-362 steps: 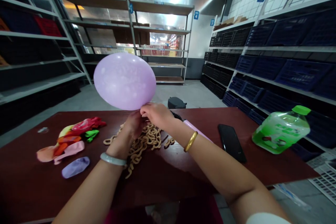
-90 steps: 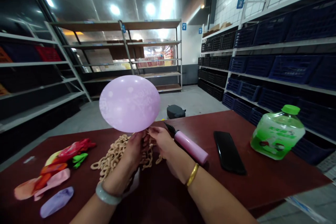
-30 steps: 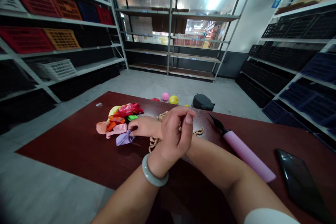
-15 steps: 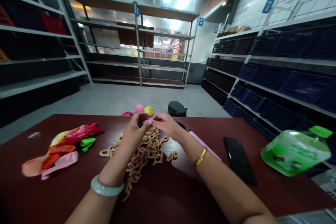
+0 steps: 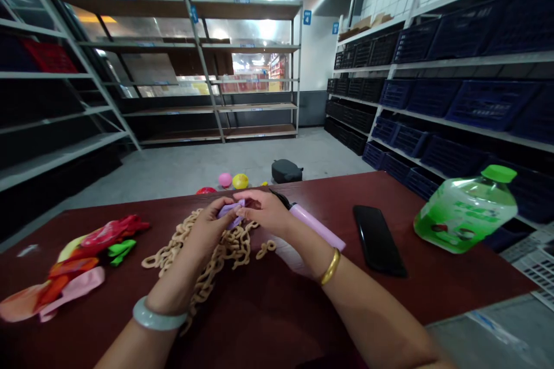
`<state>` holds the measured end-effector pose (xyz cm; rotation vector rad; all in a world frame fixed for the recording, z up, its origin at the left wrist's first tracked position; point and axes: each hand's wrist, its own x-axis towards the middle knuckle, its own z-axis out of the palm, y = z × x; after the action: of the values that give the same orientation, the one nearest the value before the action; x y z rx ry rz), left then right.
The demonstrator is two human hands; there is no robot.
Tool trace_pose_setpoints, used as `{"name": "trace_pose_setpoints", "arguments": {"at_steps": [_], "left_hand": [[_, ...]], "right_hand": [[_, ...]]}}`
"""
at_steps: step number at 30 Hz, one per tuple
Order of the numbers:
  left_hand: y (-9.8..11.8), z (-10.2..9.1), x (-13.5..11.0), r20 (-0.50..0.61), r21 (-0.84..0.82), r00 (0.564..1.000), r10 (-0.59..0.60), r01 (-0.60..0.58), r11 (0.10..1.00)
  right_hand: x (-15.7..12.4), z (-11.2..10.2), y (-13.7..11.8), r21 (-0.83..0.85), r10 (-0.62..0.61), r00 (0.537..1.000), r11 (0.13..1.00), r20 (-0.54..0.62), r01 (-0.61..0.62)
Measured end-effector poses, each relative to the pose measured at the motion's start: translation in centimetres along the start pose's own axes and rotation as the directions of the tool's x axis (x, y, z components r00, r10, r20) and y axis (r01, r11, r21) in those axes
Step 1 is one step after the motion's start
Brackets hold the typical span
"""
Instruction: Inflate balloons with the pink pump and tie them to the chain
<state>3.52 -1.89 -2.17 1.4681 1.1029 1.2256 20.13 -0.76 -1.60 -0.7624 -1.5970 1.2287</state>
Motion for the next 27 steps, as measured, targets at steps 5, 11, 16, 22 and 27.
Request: {"name": "trace_pose_setpoints", "arguments": {"at_steps": [5, 11, 16, 22, 27], "left_hand": [[0.2, 0.0, -0.3, 0.034, 0.023, 0.999, 0.008, -0.008, 1.000], [0.6, -1.1, -0.1, -0.167, 0.015, 0.985, 0.040, -0.038, 0.999], [-0.2, -1.7, 0.8, -0.201, 0.211, 0.975, 0.096, -0.053, 0.976], [0.0, -0.4, 0.0, -0.343, 0.331, 0.902, 0.264, -0.146, 0.932], [0.7, 2.4, -2.1, 0.136, -0.161, 0.973, -0.188, 0.209, 0.965]], "right_hand": [[0.2, -0.9, -0.3, -0.153, -0.020, 0.991, 0.988, -0.133, 0.000], [0.2, -1.7, -1.3, -0.168, 0.009, 0.983, 0.985, -0.182, -0.040], [0.4, -2.7, -1.2, -0.203, -0.004, 0.986, 0.979, -0.168, -0.031], [0.4, -4.0, -0.7, -0.641, -0.159, 0.958, 0.767, -0.239, -0.033], [-0.8, -1.8, -1.9, -0.863, -0.239, 0.965, 0.504, -0.110, 0.026]]}}
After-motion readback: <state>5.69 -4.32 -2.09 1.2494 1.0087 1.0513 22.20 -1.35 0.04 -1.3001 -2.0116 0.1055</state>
